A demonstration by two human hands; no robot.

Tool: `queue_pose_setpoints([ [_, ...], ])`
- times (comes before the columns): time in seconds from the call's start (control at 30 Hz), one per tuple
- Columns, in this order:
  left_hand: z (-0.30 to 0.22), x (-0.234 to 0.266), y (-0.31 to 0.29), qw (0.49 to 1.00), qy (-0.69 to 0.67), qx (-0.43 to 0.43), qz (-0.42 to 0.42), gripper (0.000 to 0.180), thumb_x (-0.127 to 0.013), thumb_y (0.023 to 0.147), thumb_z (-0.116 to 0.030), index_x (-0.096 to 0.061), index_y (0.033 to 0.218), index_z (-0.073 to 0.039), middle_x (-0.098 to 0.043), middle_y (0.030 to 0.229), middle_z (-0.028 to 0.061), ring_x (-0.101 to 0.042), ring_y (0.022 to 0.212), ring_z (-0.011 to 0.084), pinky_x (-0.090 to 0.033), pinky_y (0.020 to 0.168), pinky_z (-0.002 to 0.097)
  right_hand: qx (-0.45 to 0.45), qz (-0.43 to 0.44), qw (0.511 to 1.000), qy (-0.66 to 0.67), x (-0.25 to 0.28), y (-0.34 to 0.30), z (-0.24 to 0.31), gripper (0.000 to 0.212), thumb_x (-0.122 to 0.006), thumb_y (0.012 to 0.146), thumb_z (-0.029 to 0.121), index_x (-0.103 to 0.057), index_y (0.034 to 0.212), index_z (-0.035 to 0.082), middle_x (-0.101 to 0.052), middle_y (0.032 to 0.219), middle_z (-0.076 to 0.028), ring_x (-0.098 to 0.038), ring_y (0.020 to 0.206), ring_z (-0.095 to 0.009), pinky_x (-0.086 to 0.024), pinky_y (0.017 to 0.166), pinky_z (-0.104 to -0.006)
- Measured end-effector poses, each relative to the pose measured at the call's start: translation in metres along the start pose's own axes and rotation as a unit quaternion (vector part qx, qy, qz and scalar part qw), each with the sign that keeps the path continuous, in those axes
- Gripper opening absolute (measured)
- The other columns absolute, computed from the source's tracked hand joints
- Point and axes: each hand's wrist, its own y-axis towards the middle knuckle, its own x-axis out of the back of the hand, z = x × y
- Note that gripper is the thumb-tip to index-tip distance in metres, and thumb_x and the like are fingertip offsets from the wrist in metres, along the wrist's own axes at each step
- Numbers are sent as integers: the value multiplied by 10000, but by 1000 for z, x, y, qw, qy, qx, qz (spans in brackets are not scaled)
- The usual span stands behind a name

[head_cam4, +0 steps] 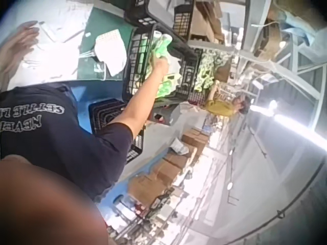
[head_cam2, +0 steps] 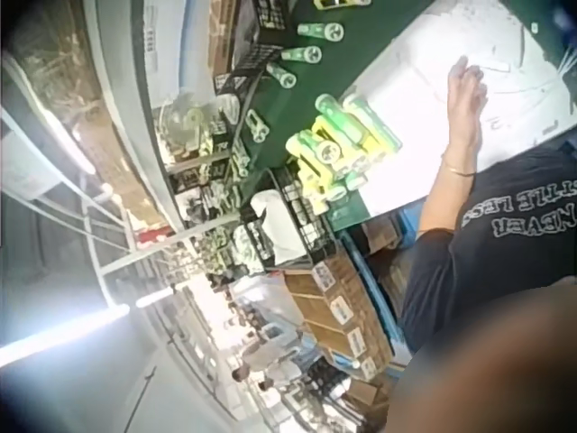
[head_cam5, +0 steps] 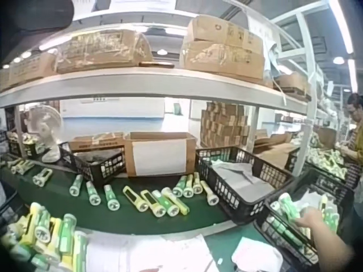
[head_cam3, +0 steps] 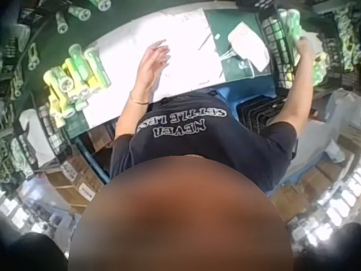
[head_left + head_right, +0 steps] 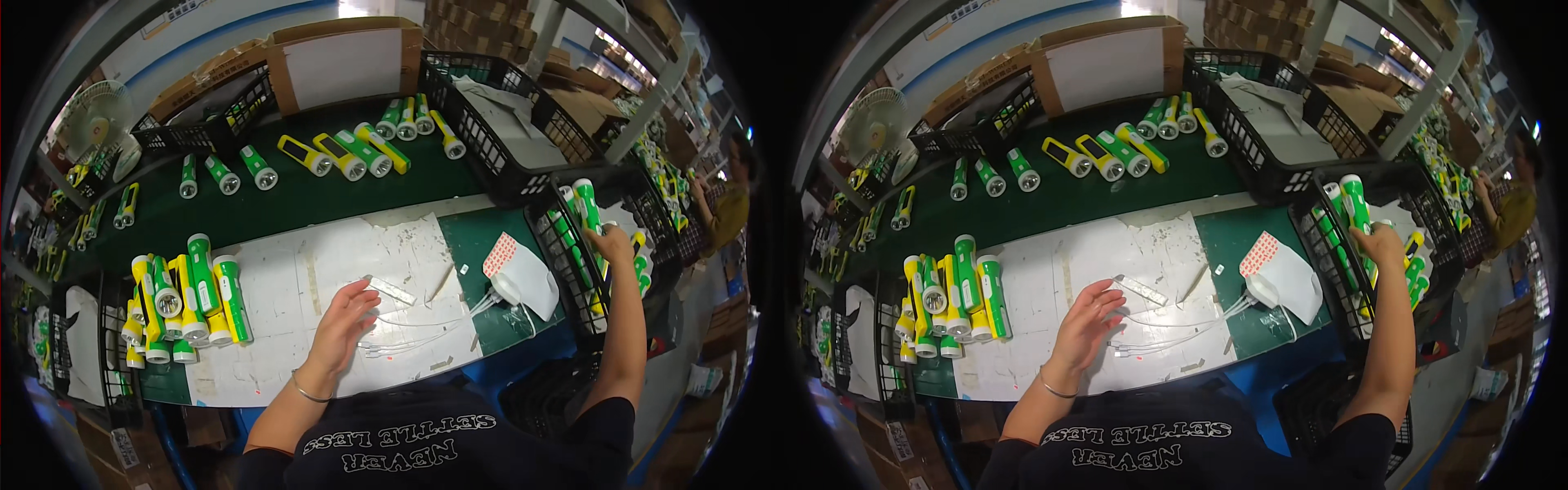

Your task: Assembling, checking, and sorting green and yellow portable flashlights on an industrial production line.

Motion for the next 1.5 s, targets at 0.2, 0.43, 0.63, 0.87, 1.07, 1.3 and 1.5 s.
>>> queue_pose_setpoints([
  [0.2, 0, 10, 5, 999, 1, 21, -31, 378, -470, 920, -207, -408, 1260, -53, -522, 1166, 83, -502, 1082, 176, -414, 882, 320, 255, -144, 914, 280, 18, -8, 185, 386, -628, 770, 368, -614, 1017, 72, -640, 979, -141, -608, 914, -313, -484, 774, -378],
  [0.43, -15, 16, -3, 998, -2, 17, -68, 361, -513, 907, -218, -437, 1229, -73, -514, 1154, 55, -488, 1072, 141, -400, 887, 278, 241, 49, 944, 219, -68, 13, 366, 594, -628, 782, 398, -427, 1253, 97, -599, 1075, -131, -587, 973, -300, -491, 767, -419],
  [0.63, -18, 29, 6, 996, 4, 27, -88, 348, -507, 916, -221, -443, 1219, -63, -514, 1157, 63, -493, 1071, 146, -415, 868, 259, 292, 125, 881, 351, -103, 16, 369, 394, -666, 739, 284, -541, 1014, 31, -633, 853, -138, -613, 808, -294, -476, 677, -396],
  [0.87, -24, 16, 52, 986, -147, 20, -75, 456, -440, 941, -337, -379, 1291, -51, -452, 1279, 162, -474, 1150, 265, -394, 967, 394, 102, 562, 527, 630, -24, -135, 282, 230, -589, 810, 221, -545, 989, 83, -619, 821, -58, -294, 384, -59, -254, 370, -193],
  [1.07, -9, -6, 48, 960, -257, 16, 107, 515, -461, 919, -390, -352, 1317, -81, -491, 1187, 125, -495, 1109, 274, -405, 954, 456, -6, 741, 222, 634, -52, -228, 236, 491, -419, 882, 333, -556, 1064, -101, -351, 419, 13, -204, 351, -74, -204, 377, -220],
  [1.3, -8, 0, 13, 969, -224, 105, -27, 380, -532, 901, -359, -478, 1190, -117, -535, 1042, 71, -547, 976, 203, -501, 805, 386, 64, 635, 411, 651, -67, -239, 222, 257, -437, 903, 217, -521, 1063, 35, -611, 796, -130, -258, 354, -57, -191, 333, -203],
  [1.5, 6, 2, 9, 979, -172, 87, -62, 390, -474, 918, -410, -468, 1134, -86, -582, 934, 73, -568, 723, 161, -513, 601, 309, 97, 609, 401, 677, -59, -239, 214, 246, -456, 906, 214, -507, 1066, 34, -597, 789, -105, -248, 371, -53, -176, 346, -206],
])
